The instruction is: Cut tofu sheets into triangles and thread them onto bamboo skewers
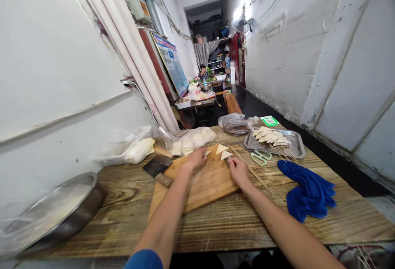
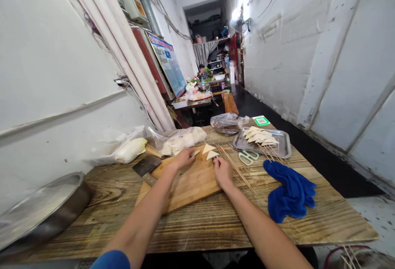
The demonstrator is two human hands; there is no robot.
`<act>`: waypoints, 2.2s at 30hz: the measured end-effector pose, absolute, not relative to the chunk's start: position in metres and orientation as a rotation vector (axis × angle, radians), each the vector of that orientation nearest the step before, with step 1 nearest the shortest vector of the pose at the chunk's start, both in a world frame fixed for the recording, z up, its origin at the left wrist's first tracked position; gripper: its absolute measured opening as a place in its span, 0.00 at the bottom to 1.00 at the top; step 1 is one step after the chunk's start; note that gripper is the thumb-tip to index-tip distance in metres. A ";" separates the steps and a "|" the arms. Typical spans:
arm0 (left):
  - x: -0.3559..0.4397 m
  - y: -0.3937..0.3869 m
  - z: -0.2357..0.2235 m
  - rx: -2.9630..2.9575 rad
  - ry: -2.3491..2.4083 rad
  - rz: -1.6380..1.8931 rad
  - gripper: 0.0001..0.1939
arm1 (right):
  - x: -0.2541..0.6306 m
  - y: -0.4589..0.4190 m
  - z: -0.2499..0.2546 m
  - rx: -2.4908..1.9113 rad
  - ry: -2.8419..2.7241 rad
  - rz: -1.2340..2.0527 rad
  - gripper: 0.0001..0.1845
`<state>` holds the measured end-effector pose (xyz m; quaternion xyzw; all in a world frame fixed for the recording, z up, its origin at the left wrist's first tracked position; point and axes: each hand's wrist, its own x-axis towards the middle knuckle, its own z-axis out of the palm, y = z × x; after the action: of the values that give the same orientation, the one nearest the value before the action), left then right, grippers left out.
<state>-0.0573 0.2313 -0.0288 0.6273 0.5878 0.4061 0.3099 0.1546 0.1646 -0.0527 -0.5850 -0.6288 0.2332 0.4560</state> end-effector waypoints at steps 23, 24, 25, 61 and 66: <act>-0.080 0.165 -0.036 0.131 0.783 1.488 0.11 | 0.132 0.121 -0.045 -1.174 -2.121 0.454 0.14; -0.080 0.165 -0.036 0.125 0.775 1.494 0.11 | 0.132 0.121 -0.044 -1.184 -2.118 0.451 0.14; -0.080 0.165 -0.036 0.117 0.772 1.500 0.11 | 0.133 0.121 -0.044 -1.197 -2.116 0.445 0.14; -0.073 0.166 -0.047 0.375 0.949 1.573 0.05 | 0.134 0.123 -0.045 -1.271 -2.178 0.422 0.15; -0.069 0.164 -0.046 0.435 0.944 1.575 0.05 | 0.134 0.122 -0.044 -1.300 -2.190 0.406 0.15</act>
<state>-0.0687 0.1637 -0.0460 0.1866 0.4051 0.6759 0.5868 0.1339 0.1225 -0.0441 -0.4843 -0.8157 0.1511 0.2777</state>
